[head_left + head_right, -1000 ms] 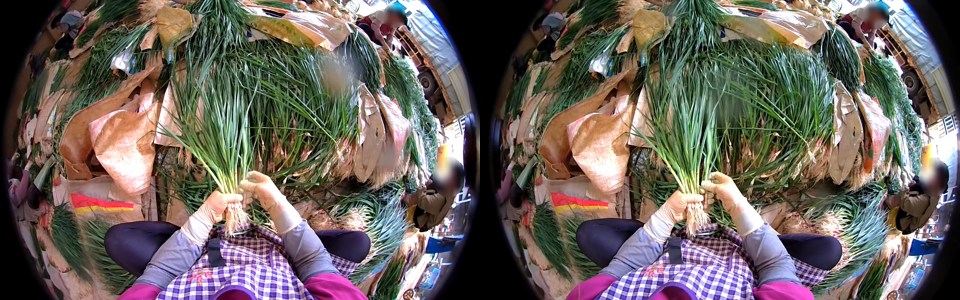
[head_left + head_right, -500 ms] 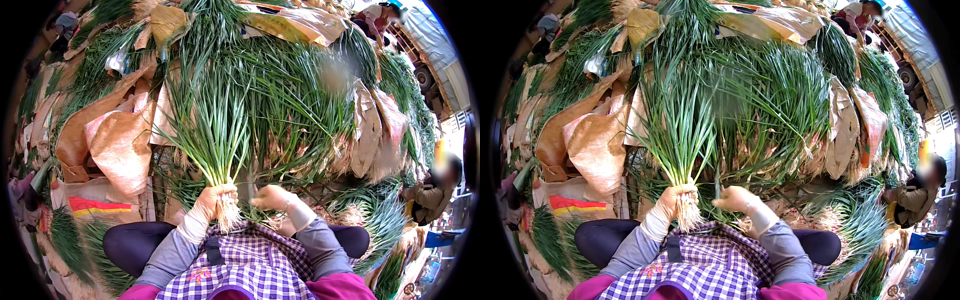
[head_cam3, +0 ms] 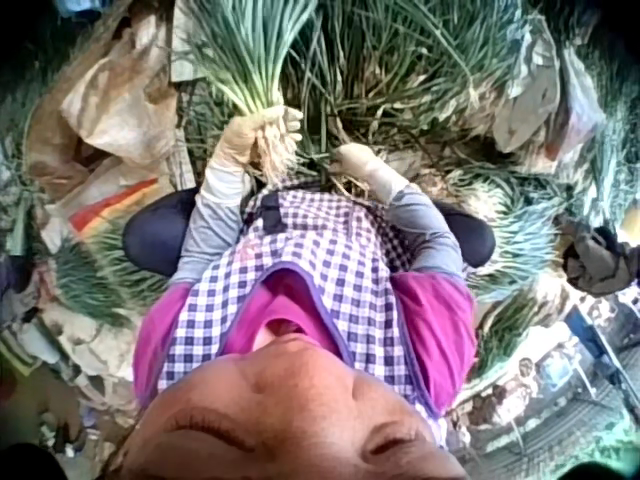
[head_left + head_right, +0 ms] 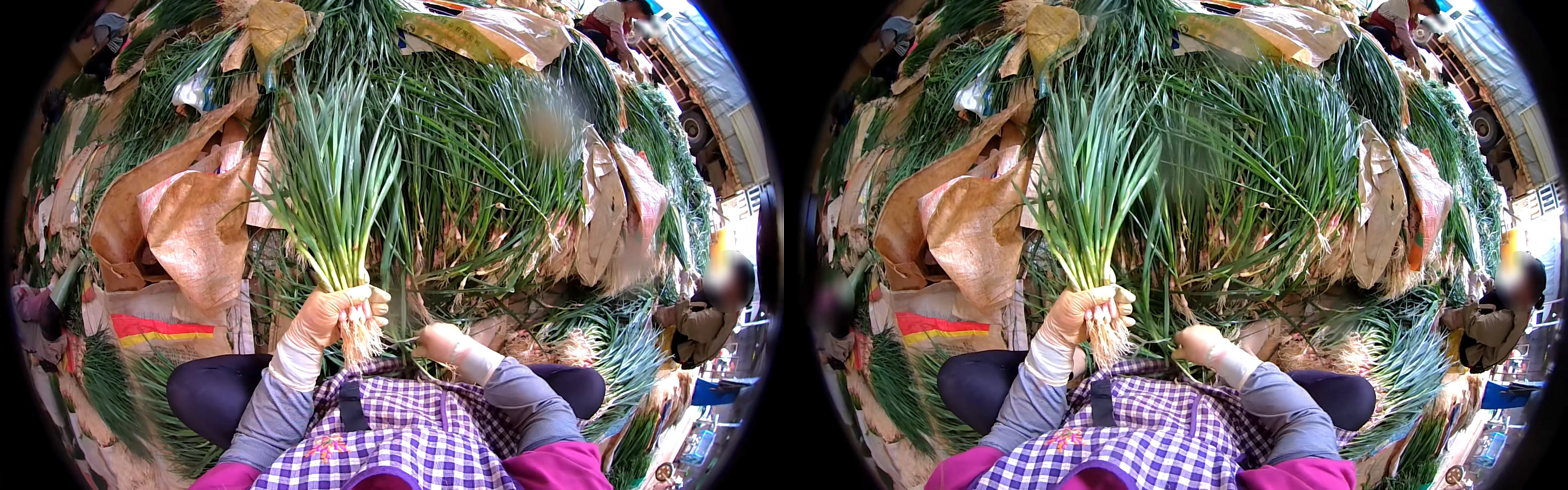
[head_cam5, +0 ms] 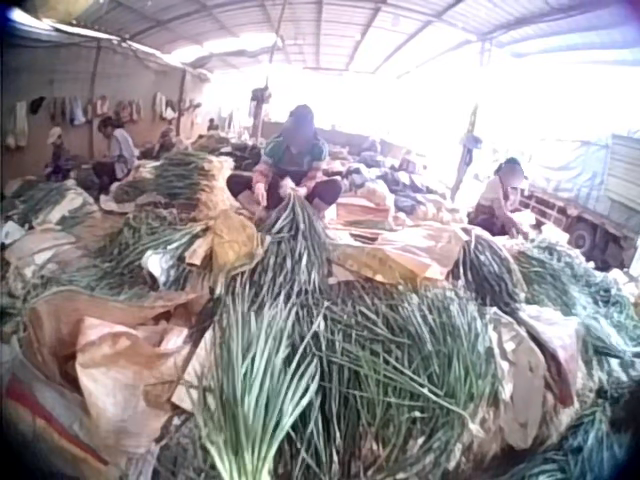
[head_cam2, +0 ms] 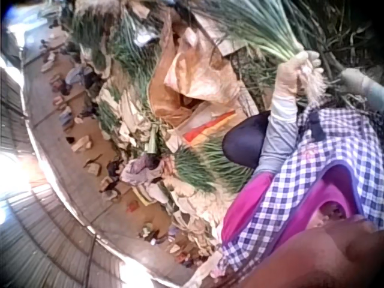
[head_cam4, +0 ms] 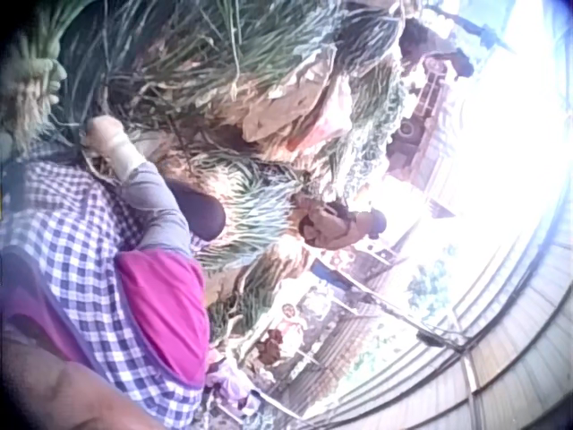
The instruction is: The person picks up bunches of green onions and removes outer layers or damaged leaves by hand, then places the sorted bunches back onto the floor.
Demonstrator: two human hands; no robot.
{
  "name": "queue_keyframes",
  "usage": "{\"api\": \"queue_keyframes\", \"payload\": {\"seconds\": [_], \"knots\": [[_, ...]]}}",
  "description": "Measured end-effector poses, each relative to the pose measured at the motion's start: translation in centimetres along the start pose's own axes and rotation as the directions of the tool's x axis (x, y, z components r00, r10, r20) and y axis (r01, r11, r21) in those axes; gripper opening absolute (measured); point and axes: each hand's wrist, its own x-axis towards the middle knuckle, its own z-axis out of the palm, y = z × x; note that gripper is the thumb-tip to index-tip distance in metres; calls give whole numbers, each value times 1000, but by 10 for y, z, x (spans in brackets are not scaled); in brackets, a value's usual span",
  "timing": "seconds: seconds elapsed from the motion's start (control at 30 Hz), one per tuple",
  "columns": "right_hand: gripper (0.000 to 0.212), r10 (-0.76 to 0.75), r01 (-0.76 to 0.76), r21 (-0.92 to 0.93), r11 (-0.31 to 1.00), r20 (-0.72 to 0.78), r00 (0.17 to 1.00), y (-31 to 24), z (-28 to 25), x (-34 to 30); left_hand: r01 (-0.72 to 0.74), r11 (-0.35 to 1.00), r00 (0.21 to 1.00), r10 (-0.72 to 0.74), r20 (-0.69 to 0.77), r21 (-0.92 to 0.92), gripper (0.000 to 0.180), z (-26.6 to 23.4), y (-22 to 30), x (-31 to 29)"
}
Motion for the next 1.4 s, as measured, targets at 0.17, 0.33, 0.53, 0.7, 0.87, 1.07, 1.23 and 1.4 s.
{"api": "queue_keyframes", "payload": {"seconds": [0.17,0.33,0.53,0.7,0.87,1.07,1.23,1.4], "knots": [[17,310,-172,270,947,-640,703,25,-27,66,108,989,992,-114,-59,-104,41,-17,-19,20],[34,542,-271,534,801,-455,707,32,-41,92,175,963,985,-171,35,-203,51,-6,-9,7],[18,643,202,739,643,-664,382,74,-111,1,-44,995,992,53,113,-87,69,-1,-4,4],[21,509,298,904,306,-420,752,43,-103,-31,126,990,992,-123,40,-70,42,-13,-25,17],[14,347,320,940,120,-342,874,-2,-72,-3,240,970,970,-241,-29,-36,16,-11,-43,22],[19,556,450,832,325,-553,621,-39,-48,42,143,959,989,-151,-13,-246,14,-9,-48,21],[19,1,15,48,999,-315,949,18,-11,65,125,878,985,-55,163,-463,21,-27,-41,20],[24,405,-110,441,891,-660,633,22,-65,93,113,892,992,-77,99,-437,21,-35,-39,24]]}}
